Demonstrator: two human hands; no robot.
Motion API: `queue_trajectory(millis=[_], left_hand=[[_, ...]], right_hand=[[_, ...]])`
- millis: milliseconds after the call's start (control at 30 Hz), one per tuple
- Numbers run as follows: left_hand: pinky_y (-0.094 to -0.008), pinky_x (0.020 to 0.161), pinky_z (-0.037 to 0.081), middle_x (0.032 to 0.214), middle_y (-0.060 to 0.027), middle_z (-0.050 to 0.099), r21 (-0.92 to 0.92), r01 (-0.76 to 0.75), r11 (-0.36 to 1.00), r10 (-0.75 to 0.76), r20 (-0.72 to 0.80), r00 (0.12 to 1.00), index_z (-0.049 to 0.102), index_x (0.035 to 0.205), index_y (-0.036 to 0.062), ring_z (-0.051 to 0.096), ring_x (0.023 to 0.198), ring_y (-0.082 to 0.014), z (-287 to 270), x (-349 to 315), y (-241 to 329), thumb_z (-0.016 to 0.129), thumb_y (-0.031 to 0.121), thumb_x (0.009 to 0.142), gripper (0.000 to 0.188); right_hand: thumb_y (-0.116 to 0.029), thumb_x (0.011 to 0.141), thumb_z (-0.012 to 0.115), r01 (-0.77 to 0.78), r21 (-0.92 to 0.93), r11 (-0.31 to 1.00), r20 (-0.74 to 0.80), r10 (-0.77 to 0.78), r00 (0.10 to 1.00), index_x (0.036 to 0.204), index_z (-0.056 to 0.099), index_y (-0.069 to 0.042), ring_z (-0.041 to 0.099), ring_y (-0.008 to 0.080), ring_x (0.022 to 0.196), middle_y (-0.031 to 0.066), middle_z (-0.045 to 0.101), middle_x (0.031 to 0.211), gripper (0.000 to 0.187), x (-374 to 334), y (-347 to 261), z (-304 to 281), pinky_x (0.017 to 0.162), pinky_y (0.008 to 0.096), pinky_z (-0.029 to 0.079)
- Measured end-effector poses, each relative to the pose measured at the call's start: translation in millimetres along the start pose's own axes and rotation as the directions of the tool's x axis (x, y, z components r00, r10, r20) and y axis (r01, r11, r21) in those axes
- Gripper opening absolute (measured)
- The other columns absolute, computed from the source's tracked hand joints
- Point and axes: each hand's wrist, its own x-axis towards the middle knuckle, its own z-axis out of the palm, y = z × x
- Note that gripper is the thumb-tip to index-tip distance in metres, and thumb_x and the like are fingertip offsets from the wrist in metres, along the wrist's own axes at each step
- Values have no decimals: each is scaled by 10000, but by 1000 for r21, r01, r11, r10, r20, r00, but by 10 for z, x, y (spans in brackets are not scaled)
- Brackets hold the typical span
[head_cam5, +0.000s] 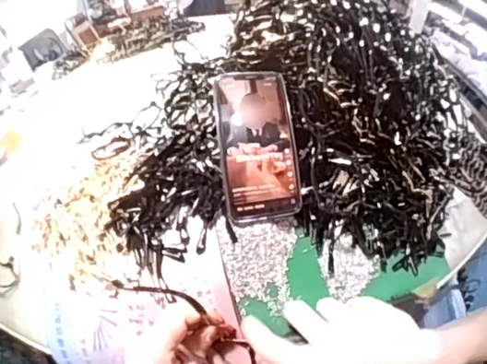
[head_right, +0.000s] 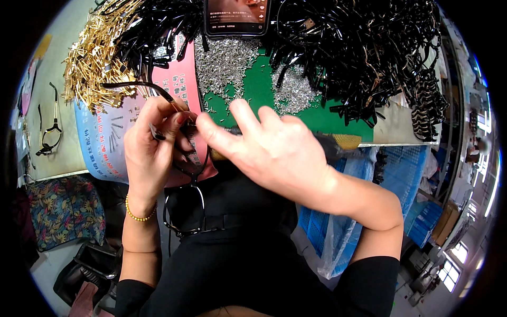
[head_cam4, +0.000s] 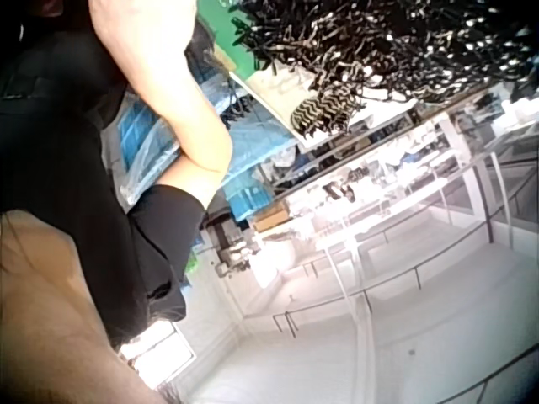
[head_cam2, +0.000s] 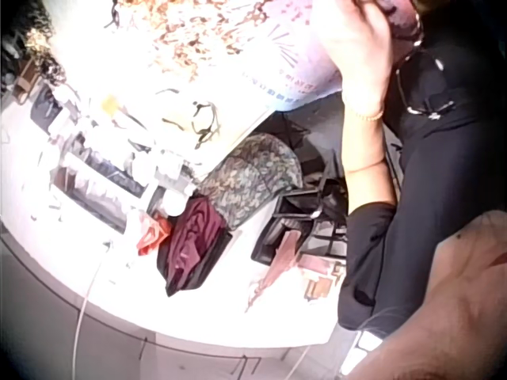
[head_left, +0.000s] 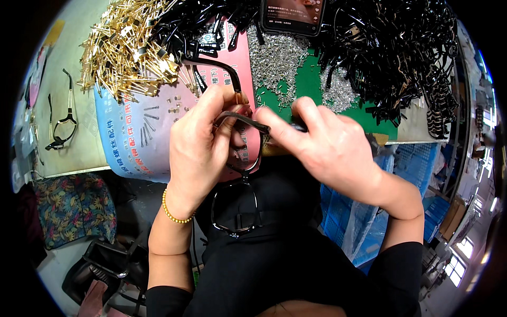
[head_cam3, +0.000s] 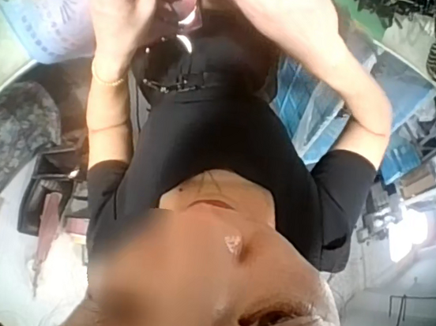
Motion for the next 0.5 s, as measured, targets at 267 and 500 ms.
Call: queue_trajectory(millis=[267,500], left_hand=[[-272,586,522,856,-89,705,-12,-18,1000,18,7,1000,615,1056,10,671,607,-142,0,11,-8,597,-135,888,223],[-264,596,529,862,-88,707,20,-42,999,42,1,999,614,1083,3,668,611,-135,15,2,-19,573,-170,867,280]], right_hand=[[-248,830,664,62,-2,998,-46,-63,997,1192,642,-156,563,128,599,11,564,902,374,82,88,81,469,244,465],[-247,825,677,49,-7,999,-89,-49,995,1152,643,-130,552,120,573,3,556,869,348,97,48,135,463,246,466]])
